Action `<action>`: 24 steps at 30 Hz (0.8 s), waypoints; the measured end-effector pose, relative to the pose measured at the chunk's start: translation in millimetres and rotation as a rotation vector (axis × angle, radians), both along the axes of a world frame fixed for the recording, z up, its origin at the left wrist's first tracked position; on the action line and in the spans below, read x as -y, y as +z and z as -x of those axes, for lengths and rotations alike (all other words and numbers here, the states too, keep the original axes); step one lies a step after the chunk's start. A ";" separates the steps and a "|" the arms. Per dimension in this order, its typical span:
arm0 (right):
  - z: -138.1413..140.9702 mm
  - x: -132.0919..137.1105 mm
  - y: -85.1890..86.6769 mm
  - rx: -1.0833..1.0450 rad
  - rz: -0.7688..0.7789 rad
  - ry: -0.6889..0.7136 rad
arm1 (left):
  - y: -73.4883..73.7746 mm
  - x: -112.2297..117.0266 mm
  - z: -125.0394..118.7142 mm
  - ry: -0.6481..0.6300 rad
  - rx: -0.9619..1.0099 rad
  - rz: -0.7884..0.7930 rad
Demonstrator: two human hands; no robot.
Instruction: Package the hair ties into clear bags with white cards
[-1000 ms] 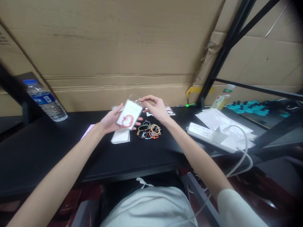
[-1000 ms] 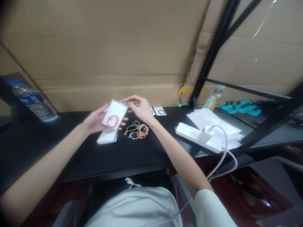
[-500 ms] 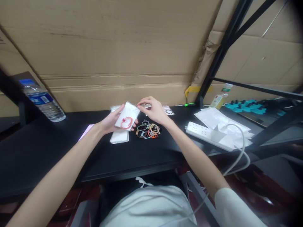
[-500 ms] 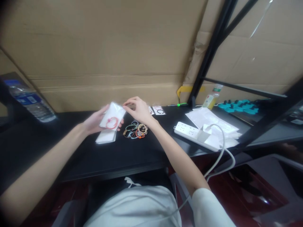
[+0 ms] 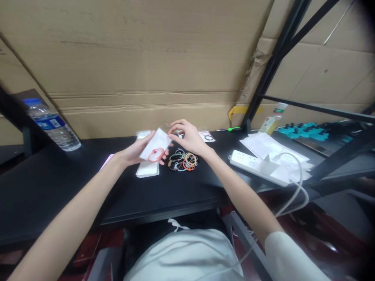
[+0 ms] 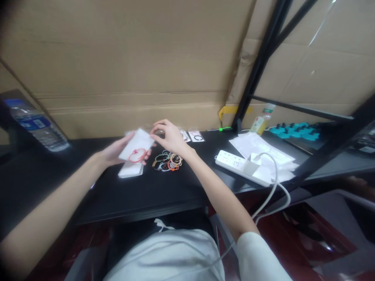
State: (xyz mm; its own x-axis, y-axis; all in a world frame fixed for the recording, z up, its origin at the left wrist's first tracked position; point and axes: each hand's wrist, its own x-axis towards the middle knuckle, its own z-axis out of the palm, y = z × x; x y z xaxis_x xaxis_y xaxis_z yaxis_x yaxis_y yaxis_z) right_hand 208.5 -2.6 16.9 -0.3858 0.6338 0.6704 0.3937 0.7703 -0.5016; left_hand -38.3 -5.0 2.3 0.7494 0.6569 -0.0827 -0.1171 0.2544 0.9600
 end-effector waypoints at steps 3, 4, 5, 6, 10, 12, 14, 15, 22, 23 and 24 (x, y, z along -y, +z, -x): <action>-0.3 0.1 0.3 -0.040 0.034 0.019 | 1.3 1.5 1.2 0.010 -0.033 0.005; -1.3 -0.2 0.5 -0.058 0.067 0.044 | 1.9 1.9 1.8 0.016 -0.042 0.003; -2.9 -0.8 0.8 -0.075 0.109 0.079 | 2.5 2.2 2.4 0.023 -0.048 -0.002; -4.9 -1.5 1.1 -0.088 0.158 0.121 | 2.8 2.3 3.2 0.031 -0.050 -0.006; -14.7 -4.6 3.2 -0.075 0.318 0.258 | 2.0 0.5 7.0 0.027 -0.038 -0.009; -17.9 -5.1 4.8 -0.042 0.342 0.284 | 1.2 -0.9 8.5 0.003 -0.032 -0.003; -18.9 -4.8 6.4 -0.024 0.332 0.275 | 0.9 -1.7 9.4 -0.013 -0.034 0.008; -18.6 -4.7 7.1 -0.020 0.316 0.260 | 0.9 -1.9 9.6 -0.015 -0.039 0.016; -10.1 -10.0 1.8 -0.009 0.218 0.231 | 0.1 -2.5 10.4 -0.052 -0.105 0.027; -9.1 -12.0 -0.9 -0.004 0.237 0.250 | 0.0 -2.6 10.4 -0.069 -0.119 0.024; -8.5 -14.1 -3.8 -0.001 0.263 0.270 | -0.1 -2.7 10.2 -0.081 -0.133 0.022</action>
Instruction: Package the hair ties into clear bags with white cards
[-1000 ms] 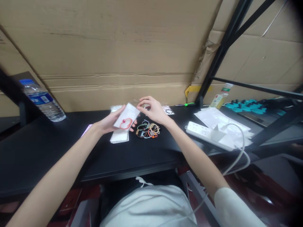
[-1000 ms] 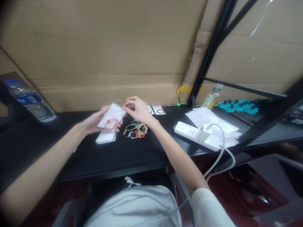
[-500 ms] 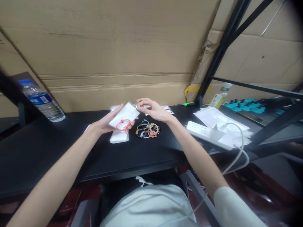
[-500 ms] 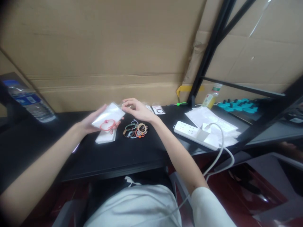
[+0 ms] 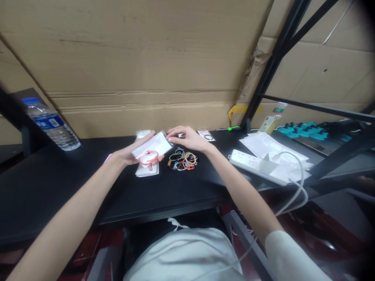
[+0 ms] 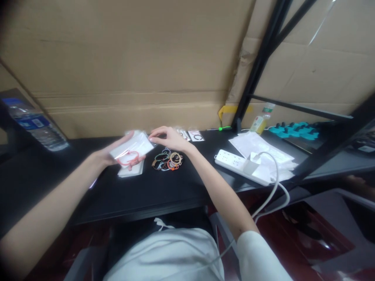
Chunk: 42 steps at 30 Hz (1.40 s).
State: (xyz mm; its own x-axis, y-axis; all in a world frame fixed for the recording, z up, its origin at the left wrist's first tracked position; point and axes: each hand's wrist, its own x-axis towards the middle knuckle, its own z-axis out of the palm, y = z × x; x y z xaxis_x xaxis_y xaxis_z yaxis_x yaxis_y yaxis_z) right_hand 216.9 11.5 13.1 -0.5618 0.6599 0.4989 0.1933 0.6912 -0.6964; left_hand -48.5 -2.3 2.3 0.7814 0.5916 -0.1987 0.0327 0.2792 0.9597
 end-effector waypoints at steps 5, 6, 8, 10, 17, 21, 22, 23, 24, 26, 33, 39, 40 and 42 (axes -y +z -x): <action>-0.1 -7.1 -12.3 0.004 0.176 0.055 | -0.8 -2.0 -0.3 0.014 -0.038 -0.007; -0.4 -7.0 -13.6 0.006 0.211 0.055 | -1.1 -2.9 -0.1 0.018 -0.038 -0.009; -0.5 -5.9 -15.3 0.017 0.271 0.065 | -1.3 -4.8 0.4 0.014 -0.034 -0.020; -0.3 -5.4 -16.8 0.035 0.326 0.087 | -0.6 -6.6 1.2 0.011 -0.024 -0.043; -0.6 -18.8 -27.3 -0.132 0.623 0.093 | 6.8 -4.2 0.6 0.367 0.134 -0.291; 0.7 -21.8 -31.0 -0.177 0.678 0.098 | 7.9 2.9 -3.0 0.411 0.066 -0.501; 1.5 -21.4 -31.4 -0.171 0.678 0.099 | 7.7 3.8 -3.8 0.421 0.065 -0.530; 2.3 -20.8 -31.6 -0.163 0.678 0.100 | 7.4 4.0 -4.3 0.439 0.070 -0.549; 3.1 -20.2 -31.8 -0.157 0.680 0.100 | 6.9 3.5 -4.6 0.459 0.070 -0.560; 4.3 -19.8 -32.2 -0.150 0.692 0.099 | 6.0 1.0 -4.1 0.501 0.060 -0.582; -0.5 -22.5 -30.9 -0.128 0.719 0.073 | 4.4 -5.4 -0.6 0.558 0.052 -0.587; -12.1 -19.7 -21.9 -0.054 0.737 0.011 | 8.7 -5.7 0.5 0.574 0.151 -0.559; -14.8 -20.2 -20.9 -0.047 0.732 0.007 | 9.7 -5.9 1.3 0.582 0.156 -0.566; -21.2 -22.7 -19.7 -0.023 0.706 -0.005 | 11.3 -6.3 3.5 0.608 0.161 -0.576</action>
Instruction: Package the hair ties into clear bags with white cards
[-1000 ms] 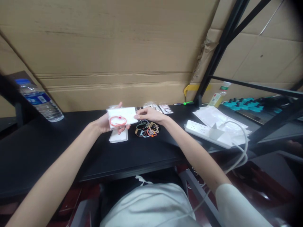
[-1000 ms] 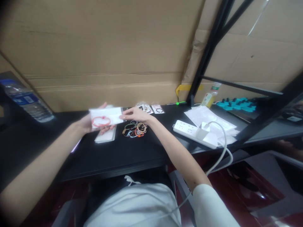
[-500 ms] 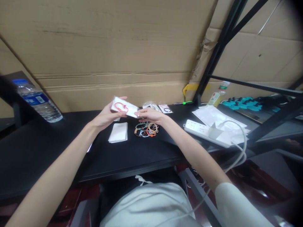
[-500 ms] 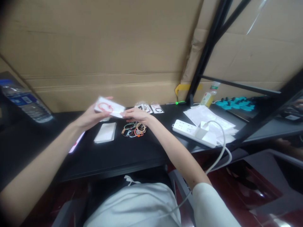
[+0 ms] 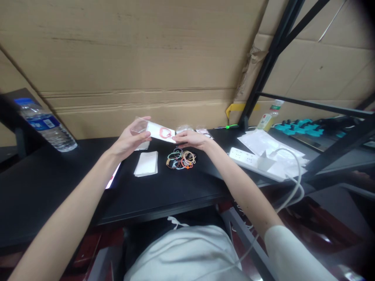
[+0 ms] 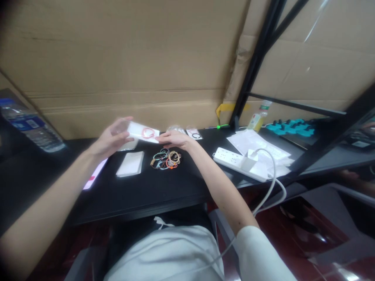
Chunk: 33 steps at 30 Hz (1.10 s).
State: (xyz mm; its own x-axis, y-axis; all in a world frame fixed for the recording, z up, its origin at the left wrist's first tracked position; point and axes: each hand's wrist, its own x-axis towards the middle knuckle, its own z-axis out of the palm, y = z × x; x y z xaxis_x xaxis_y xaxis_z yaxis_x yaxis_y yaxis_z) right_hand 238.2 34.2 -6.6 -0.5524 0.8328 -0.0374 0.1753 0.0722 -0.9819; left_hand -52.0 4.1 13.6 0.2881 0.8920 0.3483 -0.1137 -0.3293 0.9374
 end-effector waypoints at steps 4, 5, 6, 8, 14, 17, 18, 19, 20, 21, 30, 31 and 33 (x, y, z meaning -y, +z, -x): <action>-15.9 -6.7 1.6 0.074 -0.081 -0.039 | 1.8 -0.9 3.5 0.032 0.019 0.016; -20.1 -7.8 2.3 0.093 -0.097 -0.047 | 2.0 -1.2 3.9 0.036 0.021 0.023; -24.2 -8.6 3.3 0.113 -0.112 -0.056 | 1.9 -1.6 4.1 0.041 0.020 0.029; -31.8 -9.3 5.5 0.161 -0.143 -0.083 | 1.1 -3.1 4.7 0.060 0.019 0.035; -45.2 -12.0 7.9 0.358 -0.284 -0.199 | -4.0 -12.3 7.5 0.141 0.076 0.075; -43.7 -14.0 6.4 0.505 -0.379 -0.273 | -4.5 -14.8 7.9 0.218 0.101 0.084; -42.1 -14.5 5.7 0.536 -0.411 -0.294 | -4.3 -15.1 7.8 0.251 0.106 0.083; -40.1 -14.8 5.0 0.544 -0.439 -0.314 | -3.8 -15.2 7.7 0.281 0.111 0.079; -37.8 -14.8 4.4 0.530 -0.461 -0.333 | -3.4 -15.3 7.5 0.308 0.114 0.073; -35.3 -14.6 3.8 0.491 -0.472 -0.352 | -3.0 -15.4 7.3 0.331 0.115 0.064; -11.8 -4.2 3.7 0.166 -0.442 -0.354 | -3.2 -18.8 7.7 0.319 0.169 -0.022; -8.5 -3.2 2.6 0.184 -0.463 -0.340 | -2.2 -18.1 7.1 0.294 0.184 -0.032; 0.1 -1.0 -1.3 0.233 -0.506 -0.297 | 1.2 -15.2 5.1 0.247 0.207 -0.055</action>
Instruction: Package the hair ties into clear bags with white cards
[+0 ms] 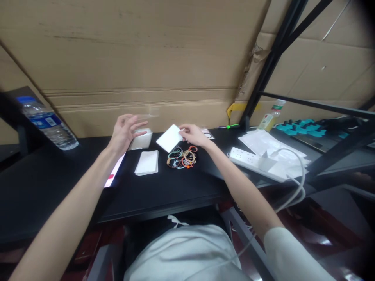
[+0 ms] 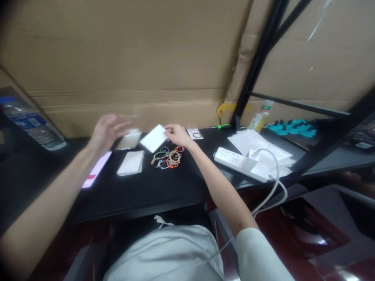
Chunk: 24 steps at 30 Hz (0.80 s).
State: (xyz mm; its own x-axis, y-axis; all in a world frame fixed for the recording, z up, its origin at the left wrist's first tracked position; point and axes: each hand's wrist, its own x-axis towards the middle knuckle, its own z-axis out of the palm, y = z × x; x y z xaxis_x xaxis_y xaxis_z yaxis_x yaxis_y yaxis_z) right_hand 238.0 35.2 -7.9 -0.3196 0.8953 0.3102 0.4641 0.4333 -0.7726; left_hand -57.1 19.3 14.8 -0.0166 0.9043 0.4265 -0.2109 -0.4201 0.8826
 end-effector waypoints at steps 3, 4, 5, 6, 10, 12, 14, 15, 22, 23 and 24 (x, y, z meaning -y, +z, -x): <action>18.8 6.3 -8.1 0.057 0.003 0.100 | 5.5 4.6 -3.2 -0.020 0.004 -0.032; 26.3 9.5 -10.6 0.057 0.007 0.129 | 6.6 5.3 -3.7 -0.011 0.005 -0.032; 34.0 13.1 -12.5 0.056 0.011 0.160 | 6.9 5.4 -3.6 0.012 0.007 -0.025; 41.7 17.0 -13.8 0.057 0.022 0.189 | 6.5 4.8 -2.8 0.051 0.005 -0.004; 68.6 31.2 -12.2 0.076 -0.020 0.249 | -0.9 -1.4 6.4 0.298 -0.070 0.233; 78.4 35.5 -9.7 0.108 -0.030 0.249 | -5.8 -5.1 12.7 0.361 -0.093 0.296; 85.7 37.7 -8.4 0.139 -0.035 0.235 | -10.0 -8.8 18.6 0.370 -0.110 0.291; 88.3 38.2 -8.4 0.155 -0.041 0.229 | -11.8 -10.6 21.1 0.364 -0.124 0.280; 87.7 38.7 -12.5 0.401 -0.262 0.154 | -17.9 -17.9 27.4 0.354 -0.248 0.360; 85.8 38.7 -12.3 0.434 -0.289 0.139 | -17.0 -17.0 27.1 0.353 -0.274 0.387; 83.8 38.8 -11.9 0.461 -0.311 0.128 | -15.7 -15.6 26.9 0.353 -0.308 0.410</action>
State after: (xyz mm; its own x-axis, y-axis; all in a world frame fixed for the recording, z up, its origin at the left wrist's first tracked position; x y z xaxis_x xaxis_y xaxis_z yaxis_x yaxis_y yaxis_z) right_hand 154.2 -3.5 -19.8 -0.5842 0.7297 0.3553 0.6520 0.6827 -0.3300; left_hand -84.0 34.9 -1.0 -0.2763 0.9579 0.0780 0.1685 -0.0317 0.9852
